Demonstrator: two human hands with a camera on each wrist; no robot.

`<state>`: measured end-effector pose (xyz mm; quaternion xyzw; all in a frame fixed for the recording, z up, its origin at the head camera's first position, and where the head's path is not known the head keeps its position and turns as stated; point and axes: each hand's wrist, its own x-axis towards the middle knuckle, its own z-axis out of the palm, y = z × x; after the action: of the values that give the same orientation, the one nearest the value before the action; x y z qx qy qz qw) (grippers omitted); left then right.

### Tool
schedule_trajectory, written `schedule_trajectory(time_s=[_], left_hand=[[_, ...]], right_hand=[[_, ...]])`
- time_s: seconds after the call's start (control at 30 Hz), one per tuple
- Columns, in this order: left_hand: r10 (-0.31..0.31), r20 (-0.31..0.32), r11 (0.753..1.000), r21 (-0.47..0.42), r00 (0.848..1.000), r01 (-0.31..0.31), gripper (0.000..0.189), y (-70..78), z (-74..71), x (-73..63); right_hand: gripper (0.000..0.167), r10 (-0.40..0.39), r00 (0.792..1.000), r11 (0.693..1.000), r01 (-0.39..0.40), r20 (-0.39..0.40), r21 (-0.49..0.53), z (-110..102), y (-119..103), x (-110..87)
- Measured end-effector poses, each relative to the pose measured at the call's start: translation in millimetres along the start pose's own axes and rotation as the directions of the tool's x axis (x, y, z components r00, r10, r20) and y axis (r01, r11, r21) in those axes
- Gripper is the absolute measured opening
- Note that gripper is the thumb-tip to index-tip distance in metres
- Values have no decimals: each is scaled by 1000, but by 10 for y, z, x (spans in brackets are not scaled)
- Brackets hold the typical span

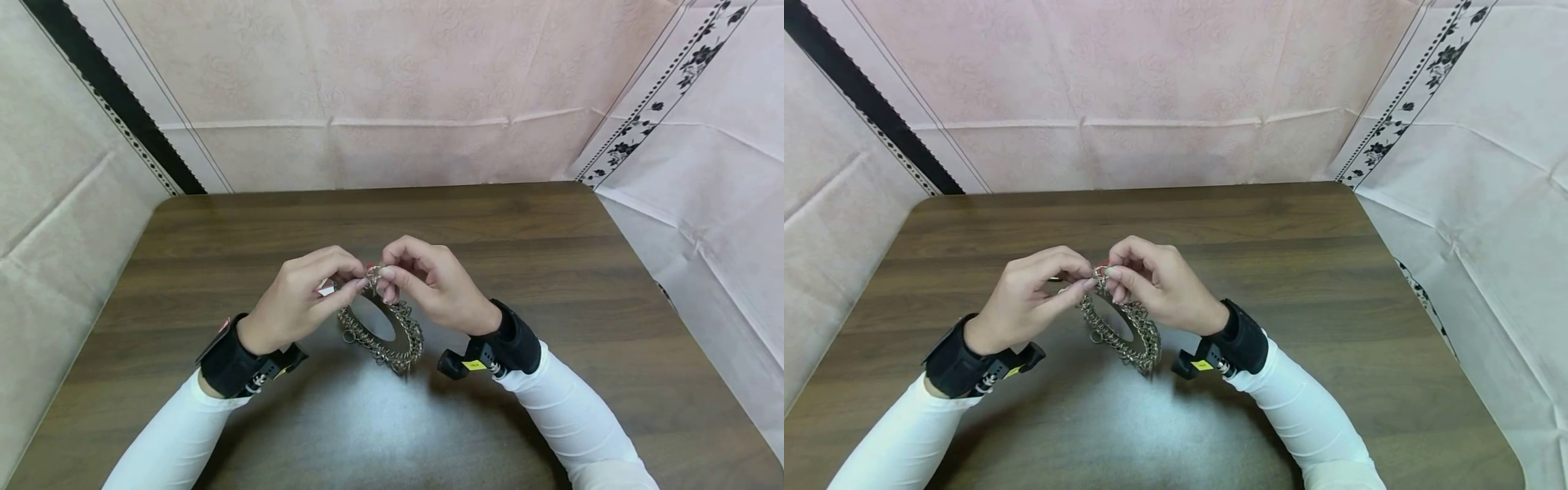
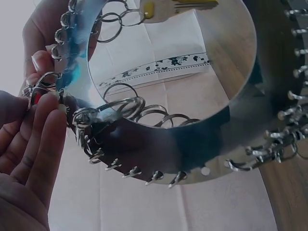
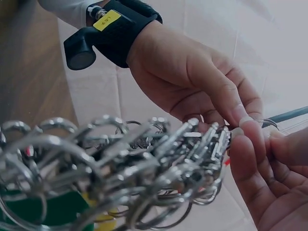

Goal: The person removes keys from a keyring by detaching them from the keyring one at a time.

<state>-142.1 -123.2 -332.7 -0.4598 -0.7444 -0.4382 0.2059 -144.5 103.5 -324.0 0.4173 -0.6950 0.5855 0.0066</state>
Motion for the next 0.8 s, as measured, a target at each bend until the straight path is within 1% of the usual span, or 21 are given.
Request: schedule_trajectory(time_s=[0.07,0.17,0.27,0.37,0.47,0.6,0.67,0.8], left_hand=[[0,0,1000,21,1000,0,9,0,1,-1],[-14,4,1000,17,1000,13,8,-1,8,-3],[-51,11,999,-12,999,51,11,-3,29,-8],[-98,-7,995,-22,995,98,15,-9,60,-6],[-123,-32,992,-18,992,122,17,-14,90,-4],[-102,-55,995,-4,993,102,17,-30,113,-15],[-81,-73,996,18,994,82,16,-37,116,-19],[-49,-99,996,63,994,56,16,-38,106,-23]], right_hand=[[6,-3,1000,1000,3,-9,-1,3,5,5],[7,-5,1000,1000,5,-23,4,10,14,10],[6,-4,1000,1000,4,-30,12,17,31,10],[5,-3,1000,1000,4,-29,15,24,45,9],[6,2,999,1000,-1,-34,16,33,48,8],[6,16,1000,999,-15,-26,33,42,35,12],[4,21,1000,999,-20,-10,43,42,21,18],[6,28,999,998,-30,26,60,40,0,28]])
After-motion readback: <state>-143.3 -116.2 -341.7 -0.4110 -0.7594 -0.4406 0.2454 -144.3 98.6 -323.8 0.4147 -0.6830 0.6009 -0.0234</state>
